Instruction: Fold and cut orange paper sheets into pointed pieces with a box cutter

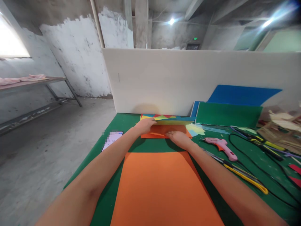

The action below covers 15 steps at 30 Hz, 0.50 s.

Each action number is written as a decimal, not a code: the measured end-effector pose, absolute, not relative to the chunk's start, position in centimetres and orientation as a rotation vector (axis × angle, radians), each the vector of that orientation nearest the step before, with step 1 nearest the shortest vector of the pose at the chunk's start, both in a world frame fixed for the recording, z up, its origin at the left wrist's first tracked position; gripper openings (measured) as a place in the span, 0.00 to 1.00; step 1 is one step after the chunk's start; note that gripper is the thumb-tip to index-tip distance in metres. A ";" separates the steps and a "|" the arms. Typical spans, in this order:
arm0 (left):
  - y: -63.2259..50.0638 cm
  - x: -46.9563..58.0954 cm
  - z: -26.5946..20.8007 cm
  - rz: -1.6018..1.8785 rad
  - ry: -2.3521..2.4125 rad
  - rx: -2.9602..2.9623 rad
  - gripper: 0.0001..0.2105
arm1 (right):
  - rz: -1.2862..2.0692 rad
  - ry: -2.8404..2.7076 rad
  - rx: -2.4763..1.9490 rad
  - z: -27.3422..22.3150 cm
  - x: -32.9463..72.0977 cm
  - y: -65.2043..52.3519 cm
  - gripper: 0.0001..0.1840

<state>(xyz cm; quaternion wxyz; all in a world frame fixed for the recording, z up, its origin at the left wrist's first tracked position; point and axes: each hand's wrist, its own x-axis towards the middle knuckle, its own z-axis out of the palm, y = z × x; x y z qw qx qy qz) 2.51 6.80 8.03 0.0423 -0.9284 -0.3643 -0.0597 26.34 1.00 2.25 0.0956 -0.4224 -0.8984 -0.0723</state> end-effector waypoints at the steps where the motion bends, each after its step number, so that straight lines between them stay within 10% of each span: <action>1: 6.8 2.6 8.1 -0.185 -1.119 -2.834 0.27 | -0.237 -2.667 -1.247 2.2 26.4 1.1 0.16; 15: 7.0 3.4 7.6 -0.175 -1.112 -2.848 0.19 | -0.514 -2.372 -1.351 1.5 25.5 0.2 0.15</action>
